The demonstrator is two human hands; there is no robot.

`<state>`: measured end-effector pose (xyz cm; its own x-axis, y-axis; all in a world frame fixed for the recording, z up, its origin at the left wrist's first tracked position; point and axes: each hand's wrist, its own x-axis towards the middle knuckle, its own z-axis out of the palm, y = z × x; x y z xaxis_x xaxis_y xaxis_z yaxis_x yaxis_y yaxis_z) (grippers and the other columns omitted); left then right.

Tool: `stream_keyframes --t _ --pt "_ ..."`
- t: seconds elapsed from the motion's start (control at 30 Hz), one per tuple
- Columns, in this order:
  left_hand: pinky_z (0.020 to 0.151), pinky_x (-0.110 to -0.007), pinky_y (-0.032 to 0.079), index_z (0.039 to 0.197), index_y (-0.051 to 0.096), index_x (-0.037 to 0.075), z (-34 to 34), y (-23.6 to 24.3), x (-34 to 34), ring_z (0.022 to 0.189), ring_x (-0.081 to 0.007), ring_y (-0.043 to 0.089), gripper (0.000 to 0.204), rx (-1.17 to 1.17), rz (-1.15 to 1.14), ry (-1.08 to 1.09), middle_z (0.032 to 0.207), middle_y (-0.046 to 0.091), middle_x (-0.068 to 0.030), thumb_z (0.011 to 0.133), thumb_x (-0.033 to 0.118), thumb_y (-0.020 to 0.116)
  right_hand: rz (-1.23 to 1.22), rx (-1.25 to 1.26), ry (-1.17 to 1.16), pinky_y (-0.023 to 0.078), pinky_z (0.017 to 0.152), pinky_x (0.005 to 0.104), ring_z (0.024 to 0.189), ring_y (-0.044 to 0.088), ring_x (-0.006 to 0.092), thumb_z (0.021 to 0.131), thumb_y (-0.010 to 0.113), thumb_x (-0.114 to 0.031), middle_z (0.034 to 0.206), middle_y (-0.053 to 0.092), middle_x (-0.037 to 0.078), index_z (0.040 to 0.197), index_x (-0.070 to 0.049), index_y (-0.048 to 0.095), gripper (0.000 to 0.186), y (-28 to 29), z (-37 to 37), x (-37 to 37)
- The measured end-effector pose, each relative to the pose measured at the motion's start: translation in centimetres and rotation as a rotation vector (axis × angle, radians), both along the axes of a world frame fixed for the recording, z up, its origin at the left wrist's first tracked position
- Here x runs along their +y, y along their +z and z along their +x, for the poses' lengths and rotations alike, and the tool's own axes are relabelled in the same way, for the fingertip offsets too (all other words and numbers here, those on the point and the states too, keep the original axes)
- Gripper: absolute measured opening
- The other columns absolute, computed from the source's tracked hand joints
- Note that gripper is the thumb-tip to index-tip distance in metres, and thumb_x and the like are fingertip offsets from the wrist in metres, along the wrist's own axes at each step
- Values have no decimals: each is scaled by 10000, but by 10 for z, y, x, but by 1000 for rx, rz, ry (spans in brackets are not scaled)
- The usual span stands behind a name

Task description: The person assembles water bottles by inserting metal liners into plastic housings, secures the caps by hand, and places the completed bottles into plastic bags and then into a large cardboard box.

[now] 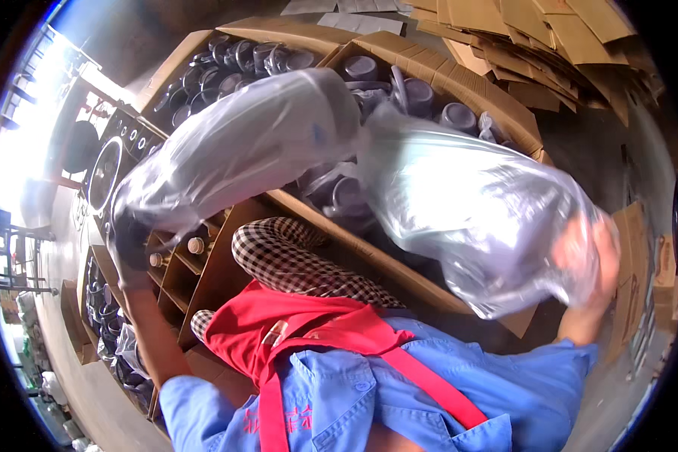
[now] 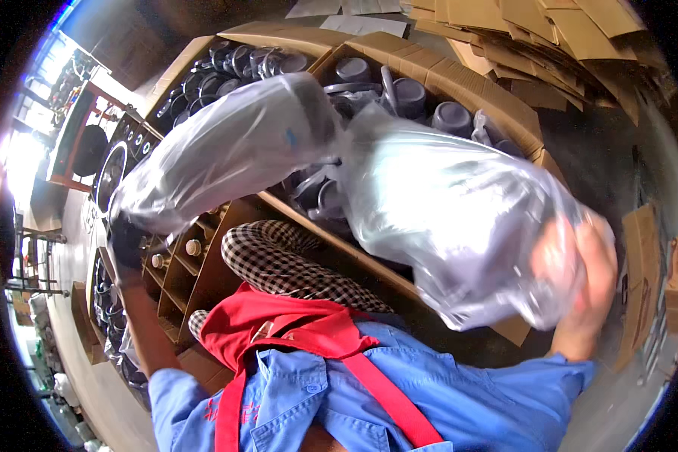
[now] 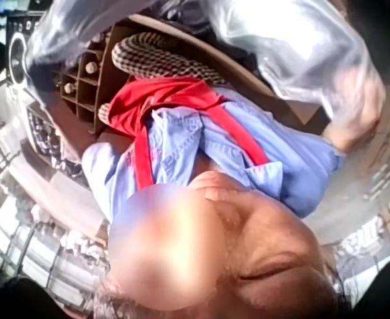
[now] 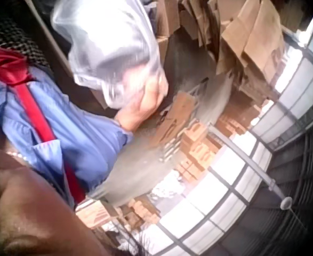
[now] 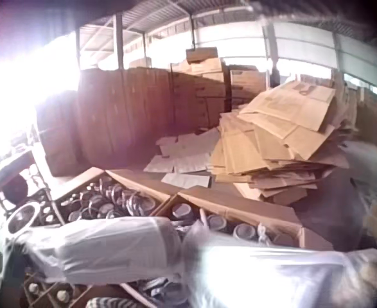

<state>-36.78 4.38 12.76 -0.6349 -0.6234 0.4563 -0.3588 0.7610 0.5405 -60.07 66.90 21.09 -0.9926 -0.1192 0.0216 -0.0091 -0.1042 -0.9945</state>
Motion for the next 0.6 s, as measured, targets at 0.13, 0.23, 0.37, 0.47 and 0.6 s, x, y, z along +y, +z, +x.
stream_keyframes --t 0.13,0.23,0.37,0.47,0.6 --pt "888 -298 491 1315 466 -8 96 -60 -23 1077 -203 574 429 325 462 24 1211 568 -124 943 194 534 -73 -132 606 463 570 279 572 552 126 973 445 -255 692 573 56 912 -4 569 287 15 -78 -84" --pt "934 -326 473 1336 440 -3 138 -86 -28 1137 -226 547 448 711 809 -1 1240 559 -130 949 211 511 5 -205 607 475 548 275 498 491 116 976 465 -274 628 522 12 905 -15 553 283 -5 -141 -155" --pt "900 -319 486 1313 462 9 166 -88 13 1089 -215 565 422 743 762 169 1205 572 -113 953 222 515 113 -464 513 478 517 292 441 439 117 979 458 -314 602 499 9 911 -29 550 307 -100 -234 -207" --pt "875 -314 496 1295 479 18 177 -84 46 1053 -206 578 403 726 731 260 1179 581 -100 956 231 518 842 48 565 501 590 382 556 592 225 954 504 -337 668 611 96 933 5 541 345 -156 -267 -227" --pt "840 -307 509 1273 501 30 206 -59 88 1005 -194 596 379 718 648 354 1144 594 -83 960 242 523 1094 789 716 376 1042 420 1250 462 377 828 578 -603 1341 464 269 1386 28 354 872 -121 -155 -291"
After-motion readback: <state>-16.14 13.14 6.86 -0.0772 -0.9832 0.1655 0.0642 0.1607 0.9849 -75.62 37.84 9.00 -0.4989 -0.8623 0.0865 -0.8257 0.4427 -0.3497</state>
